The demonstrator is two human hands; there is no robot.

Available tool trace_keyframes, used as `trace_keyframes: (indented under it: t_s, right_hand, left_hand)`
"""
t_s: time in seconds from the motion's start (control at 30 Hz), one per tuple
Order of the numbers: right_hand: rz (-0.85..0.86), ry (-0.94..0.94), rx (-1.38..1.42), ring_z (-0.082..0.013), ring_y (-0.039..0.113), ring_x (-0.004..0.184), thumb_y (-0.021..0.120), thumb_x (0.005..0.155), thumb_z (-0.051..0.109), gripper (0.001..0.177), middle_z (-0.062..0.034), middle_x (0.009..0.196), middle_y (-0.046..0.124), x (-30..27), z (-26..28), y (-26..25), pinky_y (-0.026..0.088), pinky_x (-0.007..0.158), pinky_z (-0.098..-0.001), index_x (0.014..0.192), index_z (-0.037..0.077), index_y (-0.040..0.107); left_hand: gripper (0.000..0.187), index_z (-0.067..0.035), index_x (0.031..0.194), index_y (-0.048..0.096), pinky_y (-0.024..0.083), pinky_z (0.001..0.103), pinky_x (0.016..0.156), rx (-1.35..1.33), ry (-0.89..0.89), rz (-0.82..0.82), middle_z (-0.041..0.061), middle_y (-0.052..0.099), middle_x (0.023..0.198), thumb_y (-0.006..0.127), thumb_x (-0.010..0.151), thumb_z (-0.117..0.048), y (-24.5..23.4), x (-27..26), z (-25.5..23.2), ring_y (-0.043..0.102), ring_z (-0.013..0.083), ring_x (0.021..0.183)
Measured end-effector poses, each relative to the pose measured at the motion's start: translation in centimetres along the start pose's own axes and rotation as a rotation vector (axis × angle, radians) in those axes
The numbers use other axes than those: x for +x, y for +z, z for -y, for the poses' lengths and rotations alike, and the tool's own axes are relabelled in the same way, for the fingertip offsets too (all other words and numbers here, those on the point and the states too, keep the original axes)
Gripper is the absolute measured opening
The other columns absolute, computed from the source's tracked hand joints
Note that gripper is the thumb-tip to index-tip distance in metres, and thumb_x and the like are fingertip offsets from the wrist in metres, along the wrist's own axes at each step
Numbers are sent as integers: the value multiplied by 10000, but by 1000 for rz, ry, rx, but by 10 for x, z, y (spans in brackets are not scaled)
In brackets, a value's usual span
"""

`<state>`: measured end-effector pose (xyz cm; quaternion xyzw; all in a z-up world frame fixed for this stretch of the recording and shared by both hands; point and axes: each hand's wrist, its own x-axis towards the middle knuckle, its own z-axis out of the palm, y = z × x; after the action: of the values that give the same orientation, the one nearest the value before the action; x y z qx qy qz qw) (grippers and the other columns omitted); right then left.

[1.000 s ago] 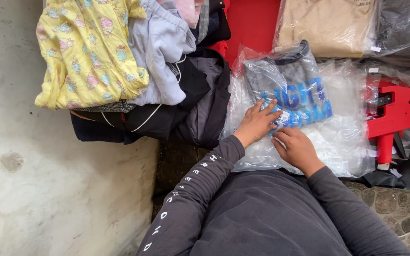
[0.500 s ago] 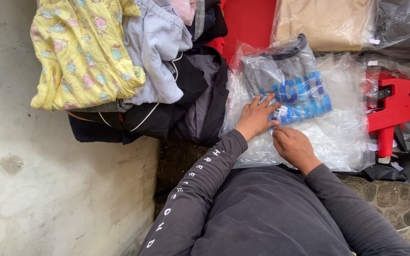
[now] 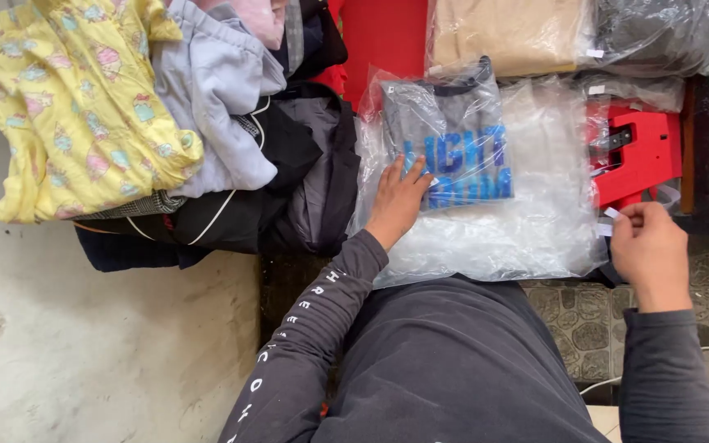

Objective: Sorting and bagging various clothing items on a work surface

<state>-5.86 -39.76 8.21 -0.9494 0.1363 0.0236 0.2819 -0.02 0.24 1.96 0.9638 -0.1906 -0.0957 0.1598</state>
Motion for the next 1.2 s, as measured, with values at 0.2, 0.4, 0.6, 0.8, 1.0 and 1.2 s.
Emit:
trace_keyframes:
  t_s: [0.2,0.4,0.6,0.8,1.0,1.2]
  right_hand:
    - [217,217,-302,-574,663,987,550,967,206,278,-341,1024,752,16,-78,30,519,875,-581,1095,68,754]
    - [99,65,-444,-556,682,877,611,933,269,315,-329,918,746,17,-95,72,548,801,-564,1174,172,789]
    - [-56,154,-445,-563,717,886,778,935,386,466,-322,973,769,17,-73,51,535,786,-584,1267,74,677]
    - [-94,-164,471,-254,703,763,619,1222,43,159,-221,933,697,5,88,37,613,718,-344,1144,-95,625]
    - [499,-26,1045,-353,652,1130,651,1016,259,526,-243,1304,643,27,144,83,549,882,-617,1428,-40,517]
    - [141,-356,11,-367,702,1081,571,833,4,465,-184,1177,758,49,108,37,527,999,-423,1239,92,780]
  left_hand:
    - [719,-149,1463,513,228,614,1216,-50,-66,76,168,258,1665,502,829,190,-7,0,-14,164,484,1539]
    - [467,-127,1459,522,295,618,1181,-153,-67,-30,173,334,1638,595,1005,-207,3,-3,-9,236,474,1526]
    - [399,-106,1318,618,365,610,1125,-182,-39,-28,166,382,1610,709,938,-187,19,-4,-1,308,485,1488]
    - [427,7,1363,543,467,496,1047,-659,-145,-359,237,638,1349,386,1106,-295,-12,-4,-25,594,417,1259]
    - [275,-139,1253,561,542,524,962,-626,-139,-396,191,713,1151,407,1121,-323,-17,6,-24,684,432,1093]
    - [334,-58,1265,567,487,509,829,-573,-272,-481,213,677,1118,401,979,-106,-40,-2,-4,653,452,1018]
